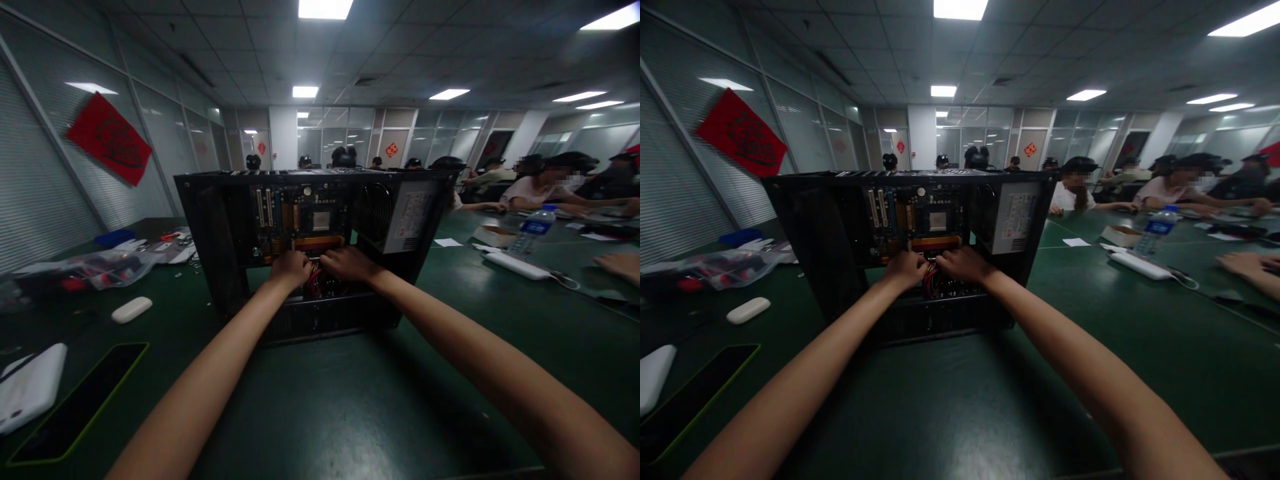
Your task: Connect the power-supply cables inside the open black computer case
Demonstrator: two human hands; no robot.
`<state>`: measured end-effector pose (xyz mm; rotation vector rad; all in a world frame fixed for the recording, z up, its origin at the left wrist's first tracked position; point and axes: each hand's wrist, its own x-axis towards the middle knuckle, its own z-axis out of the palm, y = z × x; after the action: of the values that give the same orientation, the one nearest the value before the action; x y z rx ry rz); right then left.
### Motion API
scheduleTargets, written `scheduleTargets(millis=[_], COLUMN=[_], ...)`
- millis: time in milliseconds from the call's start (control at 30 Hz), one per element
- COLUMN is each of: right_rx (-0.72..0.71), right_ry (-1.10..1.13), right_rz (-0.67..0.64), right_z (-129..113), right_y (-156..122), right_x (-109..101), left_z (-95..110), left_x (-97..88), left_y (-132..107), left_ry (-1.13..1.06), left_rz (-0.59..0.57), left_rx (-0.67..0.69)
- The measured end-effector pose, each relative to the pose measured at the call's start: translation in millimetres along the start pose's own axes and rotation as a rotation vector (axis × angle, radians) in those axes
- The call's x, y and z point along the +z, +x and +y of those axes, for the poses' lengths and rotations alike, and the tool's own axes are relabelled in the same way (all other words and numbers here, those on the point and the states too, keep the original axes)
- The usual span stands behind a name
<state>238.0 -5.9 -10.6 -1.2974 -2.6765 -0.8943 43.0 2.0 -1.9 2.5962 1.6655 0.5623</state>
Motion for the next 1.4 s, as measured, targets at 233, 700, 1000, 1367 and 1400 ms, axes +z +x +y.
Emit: scheduleTargets(millis=[233, 700, 1000, 1367, 1400], right_rx=[0.040, 0.228, 0.269, 0.285, 0.281], right_ry=[0.038, 0.079, 0.065, 0.076, 0.080], right_rz=[-0.026, -0.079, -0.094, -0.095, -0.102], right_z=[-1, -4, -3, -3, -2], right_y=[4, 2, 3, 3, 4], right_x=[3, -6, -7, -7, -7], left_z=[4, 1, 2, 3, 4], left_x=[-1.7, 2.1, 1.4, 4.6, 4.7], left_y=[-4, -2, -1, 5, 5], left_ry=[-0.034, -0.002, -0.003, 0.076, 0.092], left_rz=[-0.019, -0.009, -0.016, -0.021, -0.023], left_rx=[0.015, 0.022, 0.028, 0.030, 0.026])
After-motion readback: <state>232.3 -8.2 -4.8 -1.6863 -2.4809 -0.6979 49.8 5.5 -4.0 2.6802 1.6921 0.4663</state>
